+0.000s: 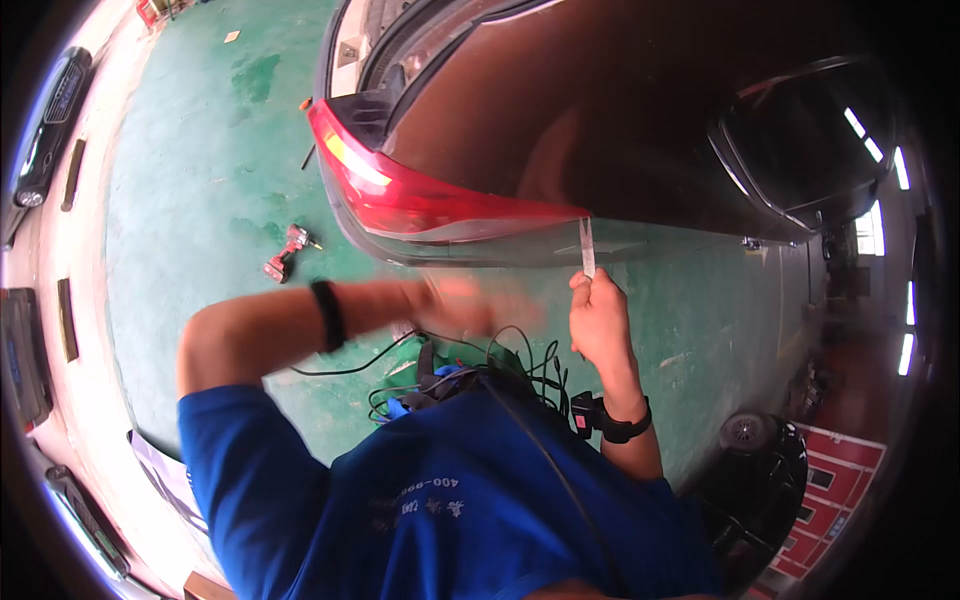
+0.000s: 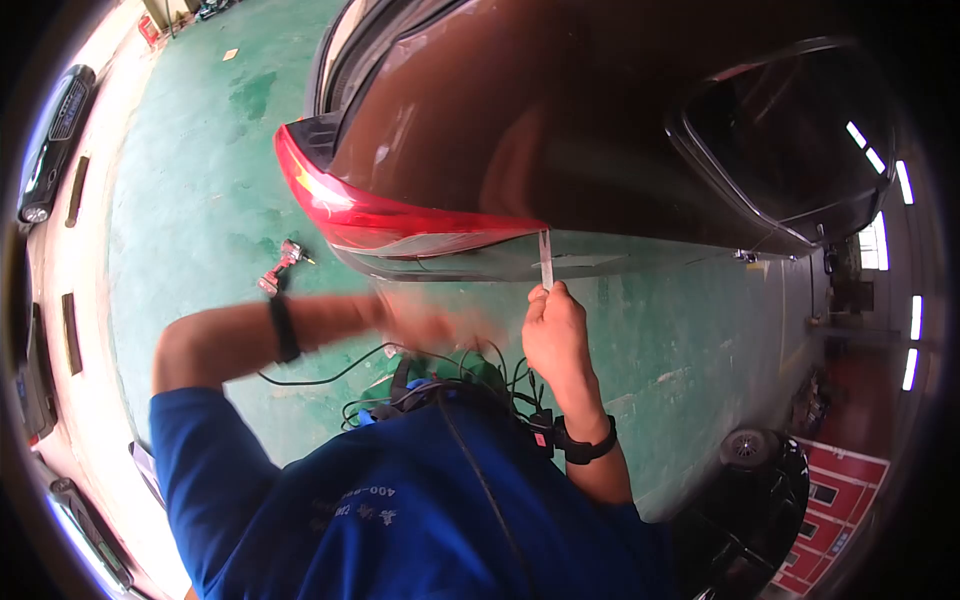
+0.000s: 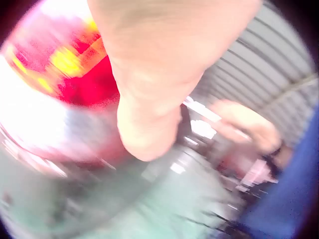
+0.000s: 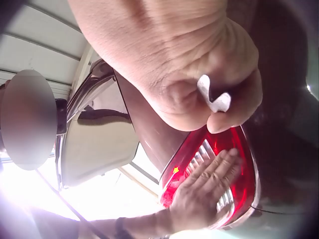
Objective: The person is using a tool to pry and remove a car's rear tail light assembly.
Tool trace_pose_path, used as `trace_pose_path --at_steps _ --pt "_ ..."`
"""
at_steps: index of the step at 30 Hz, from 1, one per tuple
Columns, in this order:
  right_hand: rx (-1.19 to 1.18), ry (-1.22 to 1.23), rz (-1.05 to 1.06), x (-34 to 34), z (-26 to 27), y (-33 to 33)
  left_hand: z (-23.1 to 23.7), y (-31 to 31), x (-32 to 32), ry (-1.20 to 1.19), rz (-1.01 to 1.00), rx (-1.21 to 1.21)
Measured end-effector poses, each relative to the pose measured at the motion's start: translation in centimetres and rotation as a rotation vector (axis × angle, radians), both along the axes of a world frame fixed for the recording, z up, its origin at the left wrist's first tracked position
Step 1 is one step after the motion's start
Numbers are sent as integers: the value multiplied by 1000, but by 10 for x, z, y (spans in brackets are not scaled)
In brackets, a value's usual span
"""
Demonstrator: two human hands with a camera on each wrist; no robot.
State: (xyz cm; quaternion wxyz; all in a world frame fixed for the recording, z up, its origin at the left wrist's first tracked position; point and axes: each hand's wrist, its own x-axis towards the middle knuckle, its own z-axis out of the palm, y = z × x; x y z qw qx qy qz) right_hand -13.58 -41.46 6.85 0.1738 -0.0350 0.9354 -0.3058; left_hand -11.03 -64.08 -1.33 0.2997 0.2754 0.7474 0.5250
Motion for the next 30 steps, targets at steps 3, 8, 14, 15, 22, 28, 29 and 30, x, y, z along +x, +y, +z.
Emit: trace_pose_path --at_steps 3,8,14,15,22,28,29,30 --pt "38 45 67 -8 -4 11 -28 -52 -8 434 -41 -320" --pt "-40 127 75 0 -13 15 -17 -12 13 925 -149 -596" --pt "-34 167 149 -7 -10 28 3 -26 -28 1928 -209 -1148" --pt "-36 150 161 -8 -3 25 2 -36 -22 2114 -191 -1368" --pt "-95 203 174 -8 -11 28 23 47 9 1812 -631 -1076" --pt "-60 178 212 -11 -15 34 2 -22 -32 2144 -250 -1470" --pt "-59 191 217 -14 -17 32 5 -23 -32 2079 -282 -1473" --pt "-55 194 216 -11 -19 32 8 -23 -28 2012 -317 -1463"
